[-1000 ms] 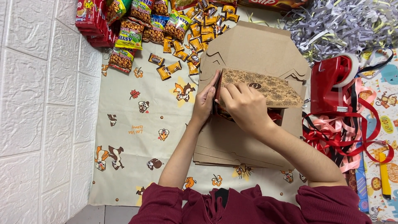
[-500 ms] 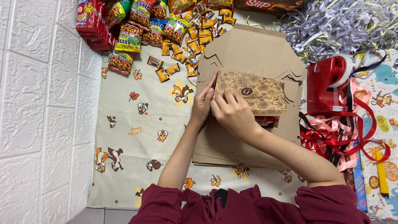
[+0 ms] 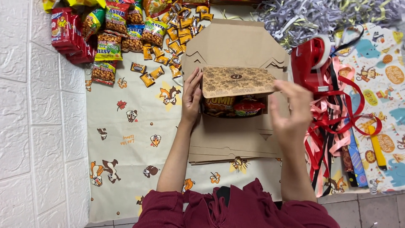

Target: The person wraps a small box using blue patterned paper. They unfold the paper, place the box on top of it, and fold the edges of the paper over the box by hand.

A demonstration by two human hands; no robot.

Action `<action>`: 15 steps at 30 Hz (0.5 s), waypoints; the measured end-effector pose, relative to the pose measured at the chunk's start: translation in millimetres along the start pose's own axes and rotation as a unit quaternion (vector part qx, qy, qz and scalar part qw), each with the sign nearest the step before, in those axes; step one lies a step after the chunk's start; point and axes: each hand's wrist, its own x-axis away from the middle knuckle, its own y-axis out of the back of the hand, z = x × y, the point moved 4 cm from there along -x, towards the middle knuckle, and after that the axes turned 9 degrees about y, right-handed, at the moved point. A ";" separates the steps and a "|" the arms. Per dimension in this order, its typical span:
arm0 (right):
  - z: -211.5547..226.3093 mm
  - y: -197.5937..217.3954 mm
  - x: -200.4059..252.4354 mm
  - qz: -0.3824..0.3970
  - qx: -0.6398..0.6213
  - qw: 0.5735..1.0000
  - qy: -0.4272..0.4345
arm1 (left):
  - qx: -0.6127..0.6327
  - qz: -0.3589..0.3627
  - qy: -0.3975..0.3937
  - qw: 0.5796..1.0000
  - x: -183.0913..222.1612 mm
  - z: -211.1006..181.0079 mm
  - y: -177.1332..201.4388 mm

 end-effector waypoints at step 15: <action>-64.8 -39.8 42.2 0.035 -0.046 0.984 -0.170 | 0.045 0.042 -0.015 0.998 3.9 9.1 -5.3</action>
